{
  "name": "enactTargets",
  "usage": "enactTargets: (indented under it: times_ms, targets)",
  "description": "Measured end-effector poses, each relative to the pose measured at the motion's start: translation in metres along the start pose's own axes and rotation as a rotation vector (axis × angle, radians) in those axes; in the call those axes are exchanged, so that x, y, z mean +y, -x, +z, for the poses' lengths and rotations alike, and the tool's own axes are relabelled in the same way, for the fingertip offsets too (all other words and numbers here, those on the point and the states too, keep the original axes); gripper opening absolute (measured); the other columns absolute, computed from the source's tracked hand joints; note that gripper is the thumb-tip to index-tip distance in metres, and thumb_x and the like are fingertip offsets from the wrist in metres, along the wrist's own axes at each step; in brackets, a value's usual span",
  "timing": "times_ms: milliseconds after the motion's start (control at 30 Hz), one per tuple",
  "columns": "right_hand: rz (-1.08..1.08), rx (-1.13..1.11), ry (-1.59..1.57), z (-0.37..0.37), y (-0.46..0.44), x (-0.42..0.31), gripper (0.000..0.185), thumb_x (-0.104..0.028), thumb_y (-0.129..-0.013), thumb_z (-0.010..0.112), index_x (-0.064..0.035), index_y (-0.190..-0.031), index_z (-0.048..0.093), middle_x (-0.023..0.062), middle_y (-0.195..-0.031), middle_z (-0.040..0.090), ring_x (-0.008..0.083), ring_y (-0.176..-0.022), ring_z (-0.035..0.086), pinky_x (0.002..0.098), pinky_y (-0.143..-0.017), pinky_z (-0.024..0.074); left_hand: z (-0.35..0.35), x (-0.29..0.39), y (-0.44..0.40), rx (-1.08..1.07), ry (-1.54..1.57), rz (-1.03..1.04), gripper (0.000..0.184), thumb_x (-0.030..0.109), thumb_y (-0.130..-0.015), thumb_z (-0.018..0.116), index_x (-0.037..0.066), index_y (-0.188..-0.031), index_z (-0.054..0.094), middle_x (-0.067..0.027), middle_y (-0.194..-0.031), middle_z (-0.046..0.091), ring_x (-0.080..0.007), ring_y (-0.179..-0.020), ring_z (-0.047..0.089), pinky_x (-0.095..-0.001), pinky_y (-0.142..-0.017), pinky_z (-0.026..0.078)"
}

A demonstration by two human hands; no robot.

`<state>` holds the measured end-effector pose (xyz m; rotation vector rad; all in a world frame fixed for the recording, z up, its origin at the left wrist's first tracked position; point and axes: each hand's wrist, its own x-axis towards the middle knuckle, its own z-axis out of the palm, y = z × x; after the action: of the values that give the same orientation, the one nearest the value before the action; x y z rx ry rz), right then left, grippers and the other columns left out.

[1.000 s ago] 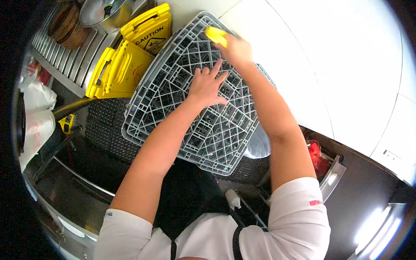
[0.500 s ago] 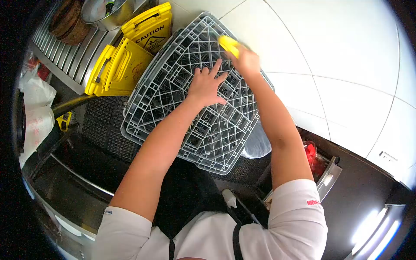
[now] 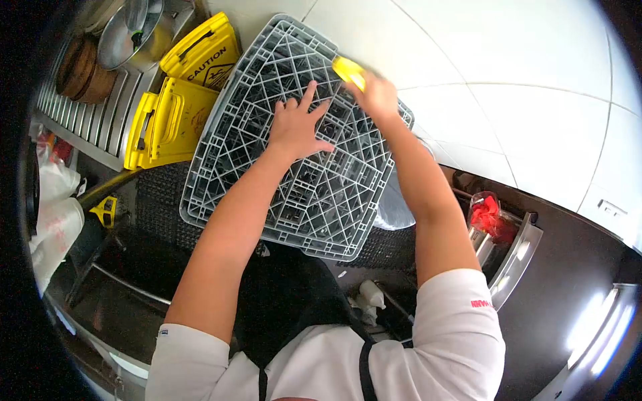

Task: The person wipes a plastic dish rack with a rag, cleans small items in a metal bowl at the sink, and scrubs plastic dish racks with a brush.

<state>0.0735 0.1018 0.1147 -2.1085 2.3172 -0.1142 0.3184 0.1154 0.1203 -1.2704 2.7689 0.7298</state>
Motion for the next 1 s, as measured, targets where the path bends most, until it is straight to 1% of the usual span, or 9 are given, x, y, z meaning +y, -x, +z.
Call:
enactTargets:
  times_ms: [33,100,167,267,367,567,667,833,1000]
  targets:
    - [0.176,-0.061,0.049,0.005,0.031,0.034,0.05,-0.055,-0.087,0.069,-0.0117,-0.112,0.068,0.0184,-0.089,0.073,0.0391,-0.082,0.071,0.0498,-0.074,0.0551,0.001,-0.001,0.0,-0.009,-0.001,-0.001,0.103,0.075,-0.067,0.073,0.027,-0.152,0.041,-0.0133,-0.167,0.013,-0.0362,-0.123,0.052,-0.0523,-0.109,0.036]
    - [0.292,-0.191,0.076,-0.008,0.091,0.105,0.051,-0.056,-0.086,0.07,-0.0137,-0.115,0.068,0.0171,-0.09,0.074,0.0381,-0.083,0.071,0.0497,-0.074,0.0554,0.0,-0.002,-0.001,-0.022,0.004,0.002,0.103,0.075,-0.067,0.073,0.028,-0.153,0.04,-0.013,-0.167,0.011,-0.036,-0.122,0.053,-0.0524,-0.109,0.036]
    - [0.314,-0.254,0.151,-0.024,0.1,0.114,0.051,-0.055,-0.086,0.07,-0.0137,-0.115,0.068,0.017,-0.089,0.073,0.038,-0.083,0.071,0.0502,-0.073,0.0553,-0.001,-0.001,0.0,0.002,-0.011,-0.001,0.102,0.075,-0.067,0.073,0.029,-0.152,0.041,-0.013,-0.167,0.012,-0.0355,-0.12,0.054,-0.0519,-0.108,0.037]
    - [0.196,-0.101,-0.088,0.002,0.062,0.063,0.05,-0.057,-0.086,0.069,-0.0132,-0.11,0.07,0.0177,-0.086,0.072,0.0381,-0.081,0.071,0.0497,-0.071,0.055,0.003,-0.001,0.0,0.023,-0.02,0.003,0.101,0.075,-0.067,0.073,0.03,-0.151,0.043,-0.0126,-0.167,0.013,-0.0347,-0.117,0.055,-0.0514,-0.106,0.038]
    - [0.059,0.054,-0.032,0.002,0.003,-0.025,0.053,-0.063,-0.084,0.067,-0.0122,-0.101,0.071,0.0169,-0.08,0.071,0.0393,-0.074,0.07,0.0483,-0.066,0.0551,0.005,0.002,-0.001,0.053,-0.07,-0.006,0.101,0.074,-0.066,0.074,0.031,-0.151,0.043,-0.0119,-0.167,0.015,-0.0338,-0.115,0.056,-0.0498,-0.102,0.04]
    - [0.252,-0.121,0.073,0.006,0.095,0.088,0.056,-0.065,-0.083,0.066,-0.0156,-0.11,0.069,0.0169,-0.084,0.073,0.0381,-0.077,0.071,0.0485,-0.069,0.0565,-0.002,0.004,-0.004,-0.008,-0.071,-0.012,0.103,0.077,-0.065,0.073,0.033,-0.152,0.041,-0.0111,-0.168,0.013,-0.0322,-0.116,0.056,-0.045,-0.097,0.041]
    - [0.316,-0.25,0.074,-0.014,0.084,0.075,0.056,-0.064,-0.083,0.066,-0.0173,-0.114,0.068,0.0179,-0.089,0.073,0.0375,-0.085,0.072,0.0504,-0.074,0.0558,-0.008,0.005,-0.004,-0.055,-0.063,-0.03,0.104,0.078,-0.064,0.073,0.033,-0.152,0.042,-0.0106,-0.168,0.012,-0.0317,-0.116,0.056,-0.0444,-0.097,0.041]
    - [0.124,-0.05,-0.06,0.001,0.031,0.012,0.06,-0.065,-0.084,0.065,-0.0097,-0.108,0.068,0.0185,-0.082,0.072,0.0412,-0.074,0.07,0.0494,-0.067,0.0559,-0.008,0.008,-0.005,-0.058,-0.064,-0.026,0.101,0.074,-0.066,0.075,0.032,-0.151,0.042,-0.0109,-0.168,0.013,-0.0307,-0.116,0.056,-0.0456,-0.099,0.041]
    - [0.242,-0.166,0.046,0.002,0.093,0.098,0.06,-0.065,-0.084,0.066,-0.0093,-0.107,0.066,0.0189,-0.085,0.072,0.0418,-0.078,0.07,0.0516,-0.071,0.0552,-0.009,0.006,-0.001,-0.074,-0.066,-0.027,0.102,0.075,-0.065,0.075,0.033,-0.152,0.042,-0.0106,-0.168,0.012,-0.032,-0.116,0.056,-0.0466,-0.099,0.041]
